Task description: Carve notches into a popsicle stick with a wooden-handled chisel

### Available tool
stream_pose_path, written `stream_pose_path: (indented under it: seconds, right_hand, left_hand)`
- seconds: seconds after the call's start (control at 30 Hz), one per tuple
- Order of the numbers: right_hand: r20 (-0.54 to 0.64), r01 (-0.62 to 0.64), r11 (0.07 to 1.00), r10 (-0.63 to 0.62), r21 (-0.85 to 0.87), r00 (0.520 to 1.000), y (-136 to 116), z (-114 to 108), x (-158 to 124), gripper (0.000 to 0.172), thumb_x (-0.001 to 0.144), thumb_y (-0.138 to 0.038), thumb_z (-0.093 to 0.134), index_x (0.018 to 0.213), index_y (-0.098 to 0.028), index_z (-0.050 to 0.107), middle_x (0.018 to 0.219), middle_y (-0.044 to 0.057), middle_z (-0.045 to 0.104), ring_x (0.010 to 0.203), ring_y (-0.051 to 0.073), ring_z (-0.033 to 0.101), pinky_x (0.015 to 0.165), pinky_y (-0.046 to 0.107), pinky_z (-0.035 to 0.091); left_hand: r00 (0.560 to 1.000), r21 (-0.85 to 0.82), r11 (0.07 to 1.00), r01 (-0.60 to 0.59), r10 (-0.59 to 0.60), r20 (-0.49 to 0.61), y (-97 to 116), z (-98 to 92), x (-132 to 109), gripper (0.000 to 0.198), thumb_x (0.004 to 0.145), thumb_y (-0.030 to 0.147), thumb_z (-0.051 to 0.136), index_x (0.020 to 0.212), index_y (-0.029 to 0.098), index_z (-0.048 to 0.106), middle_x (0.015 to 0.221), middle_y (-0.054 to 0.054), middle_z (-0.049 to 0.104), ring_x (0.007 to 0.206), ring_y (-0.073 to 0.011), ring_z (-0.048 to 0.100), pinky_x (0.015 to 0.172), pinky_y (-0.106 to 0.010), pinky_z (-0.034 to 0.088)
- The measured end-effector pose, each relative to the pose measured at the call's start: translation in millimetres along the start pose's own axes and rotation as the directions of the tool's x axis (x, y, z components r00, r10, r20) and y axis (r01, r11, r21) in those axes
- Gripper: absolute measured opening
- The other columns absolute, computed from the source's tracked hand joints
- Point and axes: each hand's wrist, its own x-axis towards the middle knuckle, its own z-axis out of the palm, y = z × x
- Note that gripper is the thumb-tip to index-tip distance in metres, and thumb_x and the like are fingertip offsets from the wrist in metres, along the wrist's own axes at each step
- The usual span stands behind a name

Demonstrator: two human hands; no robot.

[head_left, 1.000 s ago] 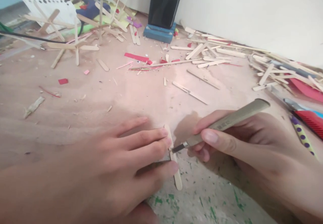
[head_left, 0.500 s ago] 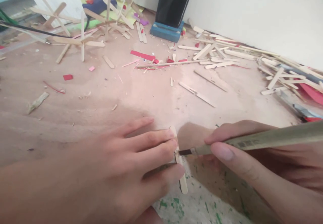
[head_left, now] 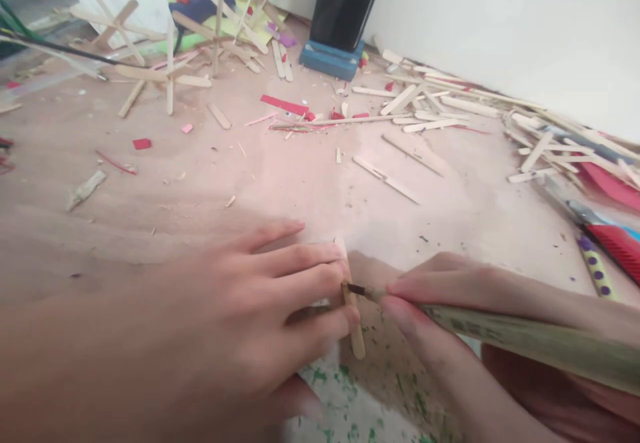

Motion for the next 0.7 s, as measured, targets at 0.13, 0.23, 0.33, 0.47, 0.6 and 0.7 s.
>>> stream_pose_path:
  seconds: [0.13, 0.23, 0.33, 0.47, 0.6, 0.7]
  right_hand:
    - [0.031, -0.094, 0.965, 0.089, 0.244, 0.996, 0.8, -2.2, 9.1, 0.007, 0.092, -0.024, 0.079, 0.088, -0.030, 0.078, 0.089, -0.003, 0.076, 0.077, 0.011, 0.071, 0.064, 0.012, 0.057]
    - [0.126, -0.172, 0.924, 0.136, 0.343, 0.983, 8.0, -11.2, 18.1, 0.010, 0.092, -0.028, 0.079, 0.083, -0.024, 0.079, 0.078, 0.000, 0.075, 0.068, 0.011, 0.068, 0.059, 0.013, 0.055]
    - [0.252, -0.271, 0.881, 0.182, 0.387, 0.951, 13.8, -18.1, 26.2, 0.012, 0.091, -0.030, 0.080, 0.082, -0.023, 0.078, 0.070, 0.001, 0.072, 0.062, 0.011, 0.063, 0.055, 0.016, 0.050]
    - [0.395, -0.391, 0.812, 0.219, 0.433, 0.892, 17.1, -23.7, 36.3, 0.016, 0.091, -0.031, 0.080, 0.080, -0.020, 0.077, 0.070, 0.003, 0.071, 0.061, 0.013, 0.061, 0.054, 0.020, 0.047]
    - [0.514, -0.436, 0.814, 0.204, 0.383, 0.833, 19.5, -30.7, 43.2, 0.012, 0.093, -0.031, 0.077, 0.087, -0.022, 0.079, 0.082, 0.005, 0.073, 0.073, 0.017, 0.064, 0.063, 0.025, 0.051]
    - [0.517, -0.453, 0.822, 0.236, 0.346, 0.823, 20.6, -34.0, 44.7, 0.012, 0.095, -0.034, 0.075, 0.091, -0.024, 0.080, 0.083, 0.005, 0.073, 0.076, 0.018, 0.065, 0.067, 0.026, 0.052]
  left_hand:
    - [1.000, 0.025, 1.000, 0.000, 0.000, 0.029, 1.7, -3.8, -0.7, 0.040, 0.108, 0.038, 0.050, 0.143, 0.021, 0.057, 0.147, -0.007, 0.061, 0.143, -0.0258, 0.050, 0.123, -0.046, 0.033]
    - [0.999, 0.035, 0.999, -0.011, 0.010, 0.032, 2.7, -5.2, 0.6, 0.040, 0.106, 0.038, 0.053, 0.143, 0.021, 0.058, 0.146, -0.008, 0.062, 0.141, -0.0271, 0.054, 0.119, -0.048, 0.041]
    - [0.999, 0.014, 1.000, -0.001, 0.000, 0.050, 2.3, -5.2, 1.2, 0.043, 0.105, 0.038, 0.057, 0.145, 0.023, 0.057, 0.149, -0.007, 0.061, 0.141, -0.0259, 0.055, 0.120, -0.046, 0.041]
    - [0.999, -0.039, 0.999, 0.011, -0.009, 0.049, -0.5, -3.2, 0.1, 0.040, 0.106, 0.038, 0.055, 0.142, 0.022, 0.059, 0.147, -0.006, 0.063, 0.145, -0.0246, 0.051, 0.127, -0.045, 0.030]
    - [1.000, -0.037, 0.999, 0.001, -0.001, -0.001, -1.6, -1.2, 2.5, 0.039, 0.109, 0.040, 0.048, 0.138, 0.020, 0.063, 0.144, -0.006, 0.065, 0.144, -0.0225, 0.050, 0.130, -0.041, 0.023]
    - [0.998, -0.023, 1.000, 0.022, -0.023, -0.061, -0.1, -0.7, 6.4, 0.035, 0.108, 0.043, 0.051, 0.130, 0.021, 0.068, 0.137, -0.004, 0.070, 0.136, -0.0211, 0.057, 0.127, -0.038, 0.027]
